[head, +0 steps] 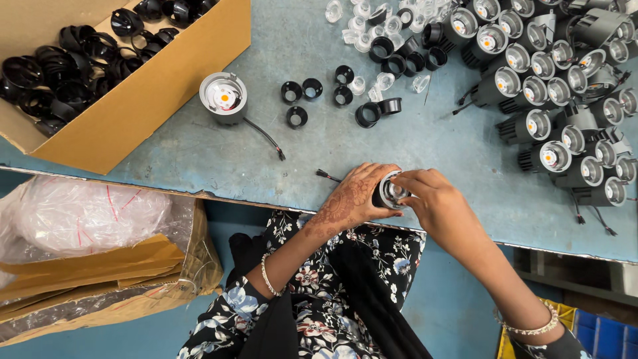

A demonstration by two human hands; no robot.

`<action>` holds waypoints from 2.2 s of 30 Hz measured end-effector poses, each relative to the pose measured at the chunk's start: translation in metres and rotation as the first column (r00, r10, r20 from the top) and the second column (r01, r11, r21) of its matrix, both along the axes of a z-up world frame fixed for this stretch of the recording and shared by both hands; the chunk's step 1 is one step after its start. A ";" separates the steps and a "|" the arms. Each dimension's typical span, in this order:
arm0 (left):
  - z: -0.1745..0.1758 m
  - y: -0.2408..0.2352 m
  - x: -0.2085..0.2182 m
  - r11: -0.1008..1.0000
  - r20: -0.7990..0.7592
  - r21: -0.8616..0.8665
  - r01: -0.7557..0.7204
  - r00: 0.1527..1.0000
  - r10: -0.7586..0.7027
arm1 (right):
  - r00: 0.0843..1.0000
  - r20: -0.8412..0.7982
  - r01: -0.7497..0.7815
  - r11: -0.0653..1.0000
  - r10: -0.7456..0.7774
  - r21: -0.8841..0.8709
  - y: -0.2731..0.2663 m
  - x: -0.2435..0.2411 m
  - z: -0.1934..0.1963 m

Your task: The person assembles LED light units by hand at a factory workbench. They repeatedly pick up clear plastic lens pieces and black plastic rings, fit the lens into the ring, and then attach the combined assembly to the LED housing. Completed units are placed on the table.

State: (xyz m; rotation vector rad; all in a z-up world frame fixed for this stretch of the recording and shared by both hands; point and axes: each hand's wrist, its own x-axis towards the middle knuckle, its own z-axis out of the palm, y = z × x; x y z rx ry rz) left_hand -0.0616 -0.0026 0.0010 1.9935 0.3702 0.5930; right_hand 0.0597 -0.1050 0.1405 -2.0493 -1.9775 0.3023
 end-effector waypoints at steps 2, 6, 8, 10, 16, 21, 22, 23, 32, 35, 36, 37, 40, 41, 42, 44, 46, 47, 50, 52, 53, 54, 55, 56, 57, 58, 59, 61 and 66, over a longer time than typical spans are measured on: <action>0.001 0.000 -0.001 1.000 -0.003 -0.008 0.003 1.000 -0.003 | 1.000 0.019 -0.011 1.000 0.011 -0.007 -0.001 -0.001 0.001; 0.002 0.001 -0.002 1.000 0.031 0.003 0.006 1.000 -0.006 | 0.999 0.028 -0.045 0.999 0.045 -0.003 -0.001 -0.001 0.003; 0.002 0.001 -0.002 1.000 0.022 0.003 0.006 1.000 -0.006 | 0.998 0.032 -0.047 0.999 0.047 -0.005 -0.001 0.000 0.005; 0.002 0.001 -0.002 1.000 0.019 0.000 0.006 1.000 -0.006 | 0.999 0.034 -0.024 1.000 0.024 -0.011 0.000 -0.002 0.005; 0.002 0.000 -0.002 1.000 0.029 0.022 0.005 1.000 -0.005 | 0.997 0.062 0.035 0.999 -0.034 -0.007 -0.002 -0.007 -0.001; 0.004 -0.001 -0.001 1.000 -0.013 -0.004 -0.007 1.000 0.007 | 0.993 0.010 0.117 0.993 -0.117 -0.007 -0.001 -0.003 -0.004; 0.005 -0.002 -0.002 1.000 -0.010 -0.003 -0.015 1.000 0.015 | 0.991 0.005 0.133 0.991 -0.133 0.006 -0.001 -0.004 -0.004; 0.006 -0.002 -0.002 1.000 -0.006 -0.001 -0.024 1.000 0.024 | 0.989 0.009 0.146 0.989 -0.146 0.022 -0.002 -0.005 -0.005; 0.008 -0.007 -0.005 0.998 0.037 0.008 -0.058 0.998 0.057 | 0.958 -0.104 0.271 0.962 -0.266 0.030 0.000 -0.010 -0.012; 0.010 -0.007 -0.005 0.999 -0.002 0.001 -0.054 0.999 0.054 | 0.911 -0.279 0.300 0.952 -0.304 -0.058 0.000 0.001 -0.009; 0.013 -0.006 -0.005 0.999 -0.018 -0.002 -0.054 0.998 0.054 | 0.905 -0.312 0.283 0.957 -0.288 -0.063 -0.002 0.006 -0.008; 0.015 -0.005 -0.005 0.999 -0.026 -0.018 -0.048 0.999 0.048 | 0.899 -0.346 0.264 0.962 -0.270 -0.064 -0.004 0.012 -0.008; 0.023 -0.005 -0.007 0.997 -0.007 -0.056 -0.059 0.998 0.059 | 0.833 -0.427 0.355 0.932 -0.350 -0.072 -0.016 0.035 -0.016; 0.026 -0.005 -0.006 0.995 0.027 -0.062 -0.079 0.996 0.081 | 0.784 -0.507 0.421 0.907 -0.358 0.010 -0.019 0.044 -0.024; 0.028 -0.003 -0.004 0.993 0.061 -0.070 -0.098 0.993 0.103 | 0.730 -0.585 0.487 0.869 -0.352 0.085 -0.020 0.052 -0.036; 0.034 0.009 0.004 0.979 0.095 -0.147 -0.139 0.984 0.153 | 0.608 -0.726 0.610 0.774 -0.321 0.169 -0.020 0.071 -0.062; 0.038 0.039 0.019 0.969 0.183 -0.119 -0.216 0.955 0.235 | 0.456 -0.848 0.720 0.671 -0.270 0.174 -0.018 0.087 -0.094; 0.042 0.065 0.032 0.959 0.263 -0.053 -0.278 0.923 0.282 | 0.454 -0.846 0.742 0.645 -0.280 0.184 -0.018 0.092 -0.111; 0.050 0.164 0.079 0.833 0.334 0.131 -0.537 0.815 0.473 | 0.478 -0.822 0.770 0.598 -0.311 0.222 -0.022 0.102 -0.145; 0.052 0.242 0.112 0.737 0.282 0.113 -0.666 0.733 0.619 | 0.534 -0.780 0.749 0.610 -0.327 0.257 -0.023 0.106 -0.155; 0.048 0.277 0.125 0.699 0.240 0.063 -0.712 0.691 0.682 | 0.518 -0.788 0.759 0.604 -0.333 0.244 -0.023 0.107 -0.158; 0.040 0.307 0.132 0.626 0.307 0.101 -0.773 0.623 0.719 | 0.501 -0.797 0.769 0.597 -0.338 0.231 -0.023 0.107 -0.160; 0.029 0.332 0.138 0.548 0.379 0.129 -0.826 0.552 0.743 | 0.487 -0.803 0.779 0.587 -0.343 0.221 -0.023 0.109 -0.159; 0.015 0.351 0.141 0.539 0.332 0.120 -0.834 0.545 0.770 | 0.475 -0.796 0.791 0.578 -0.376 0.199 -0.023 0.109 -0.158; 0.002 0.369 0.144 0.526 0.282 0.109 -0.844 0.533 0.798 | 0.465 -0.786 0.801 0.572 -0.408 0.177 -0.023 0.108 -0.157; -0.009 0.383 0.147 0.521 0.228 0.137 -0.843 0.538 0.811 | 0.453 -0.775 0.811 0.564 -0.440 0.154 -0.022 0.109 -0.155; -0.021 0.393 0.151 0.514 0.169 0.165 -0.842 0.537 0.826 | 0.458 -0.783 0.809 0.563 -0.420 0.172 -0.021 0.108 -0.155; -0.033 0.410 0.163 0.509 0.143 0.106 -0.855 0.519 0.843 | 0.467 -0.797 0.802 0.563 -0.383 0.200 -0.020 0.108 -0.156; -0.037 0.424 0.175 0.606 0.224 0.032 -0.795 0.597 0.771 | 0.458 -0.798 0.804 0.565 -0.392 0.184 -0.020 0.112 -0.159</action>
